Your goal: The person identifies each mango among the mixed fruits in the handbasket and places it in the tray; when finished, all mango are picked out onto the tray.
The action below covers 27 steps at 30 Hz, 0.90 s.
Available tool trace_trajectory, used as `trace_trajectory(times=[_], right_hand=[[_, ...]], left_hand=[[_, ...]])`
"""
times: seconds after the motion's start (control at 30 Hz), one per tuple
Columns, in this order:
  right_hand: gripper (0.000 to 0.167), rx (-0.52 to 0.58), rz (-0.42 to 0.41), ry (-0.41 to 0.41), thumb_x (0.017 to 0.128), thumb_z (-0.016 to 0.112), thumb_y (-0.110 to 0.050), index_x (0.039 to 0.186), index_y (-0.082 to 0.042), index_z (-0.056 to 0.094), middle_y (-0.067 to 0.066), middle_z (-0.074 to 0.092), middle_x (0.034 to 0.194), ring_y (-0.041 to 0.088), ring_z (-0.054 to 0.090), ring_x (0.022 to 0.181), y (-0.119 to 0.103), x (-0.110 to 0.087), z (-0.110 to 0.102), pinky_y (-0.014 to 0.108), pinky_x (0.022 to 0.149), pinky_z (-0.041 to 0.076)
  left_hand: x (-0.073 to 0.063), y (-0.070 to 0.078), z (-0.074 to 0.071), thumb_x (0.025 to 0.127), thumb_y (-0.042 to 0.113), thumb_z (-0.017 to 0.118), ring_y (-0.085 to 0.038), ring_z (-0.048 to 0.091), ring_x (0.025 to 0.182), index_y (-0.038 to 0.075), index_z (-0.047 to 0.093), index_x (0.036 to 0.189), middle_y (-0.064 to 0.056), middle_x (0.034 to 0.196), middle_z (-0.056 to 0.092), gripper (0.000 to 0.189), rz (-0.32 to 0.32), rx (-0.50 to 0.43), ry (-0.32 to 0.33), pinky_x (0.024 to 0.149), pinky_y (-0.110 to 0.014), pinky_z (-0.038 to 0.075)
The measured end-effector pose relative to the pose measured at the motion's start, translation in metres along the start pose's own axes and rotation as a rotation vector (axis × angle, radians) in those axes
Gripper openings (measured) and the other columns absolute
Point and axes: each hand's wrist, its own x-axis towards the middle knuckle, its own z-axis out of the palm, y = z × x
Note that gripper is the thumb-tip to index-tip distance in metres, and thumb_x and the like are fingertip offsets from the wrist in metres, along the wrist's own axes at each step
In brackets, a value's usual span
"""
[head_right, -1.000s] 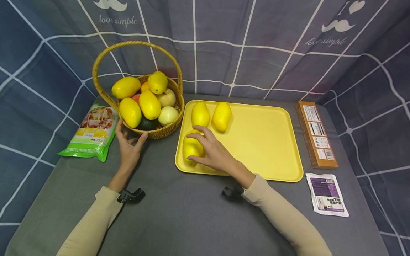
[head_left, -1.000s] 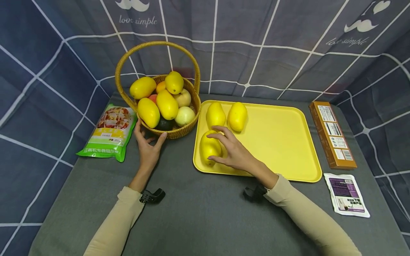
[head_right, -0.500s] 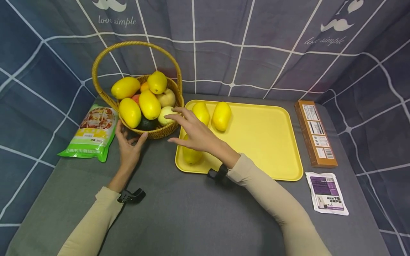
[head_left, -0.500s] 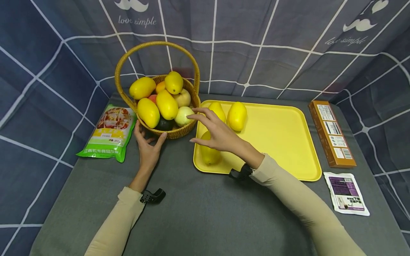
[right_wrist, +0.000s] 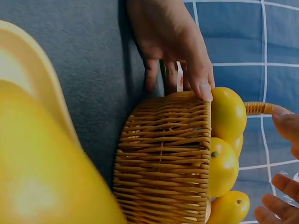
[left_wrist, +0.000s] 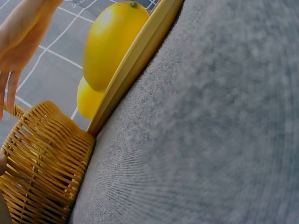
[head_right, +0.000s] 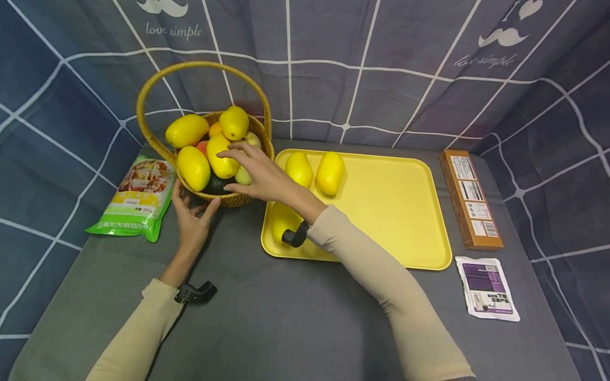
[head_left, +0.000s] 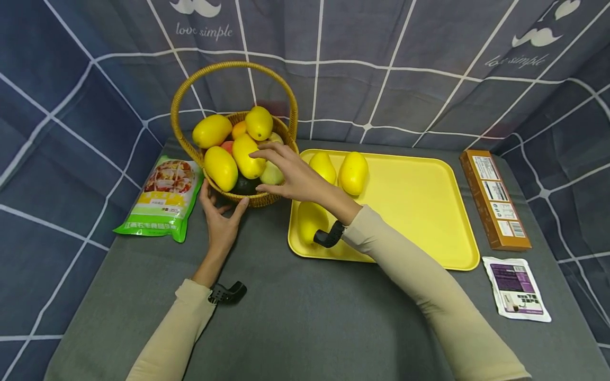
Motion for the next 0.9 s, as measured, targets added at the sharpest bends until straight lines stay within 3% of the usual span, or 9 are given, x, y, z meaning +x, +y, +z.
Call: trace_trajectory(times=[0.2,0.43,0.9], right_hand=[[0.067,-0.008,0.041,-0.049,0.085,0.075,-0.041,0.141,-0.014,0.051,0.008,0.046,0.142,0.022,0.042,0.133,0.001,0.023,0.008,0.032,0.112,0.034],[0.070,-0.026,0.010,-0.089,0.084,0.075,-0.043,0.143,-0.017,0.049,0.010,0.044,0.144,0.025,0.039,0.134,-0.002,0.044,0.014,0.034,0.111,0.034],[0.073,-0.074,0.035,-0.207,0.084,0.076,-0.042,0.146,-0.017,0.046,0.008,0.044,0.146,0.024,0.037,0.137,0.001,0.064,0.023,0.039,0.115,0.028]], left_hand=[[-0.001,-0.001,-0.001,0.088,0.007,0.069,-0.029,0.030,0.139,0.000,0.008,0.154,-0.016,0.159,0.014,0.090,-0.021,0.007,-0.001,0.097,-0.048,0.037],[0.001,-0.002,0.001,0.088,0.008,0.070,-0.026,0.030,0.139,0.002,0.009,0.155,-0.014,0.158,0.016,0.090,-0.025,-0.002,-0.002,0.097,-0.049,0.036],[0.002,-0.002,0.001,0.088,0.006,0.069,-0.027,0.030,0.137,0.002,0.009,0.155,-0.014,0.158,0.016,0.090,-0.018,-0.017,0.002,0.096,-0.051,0.036]])
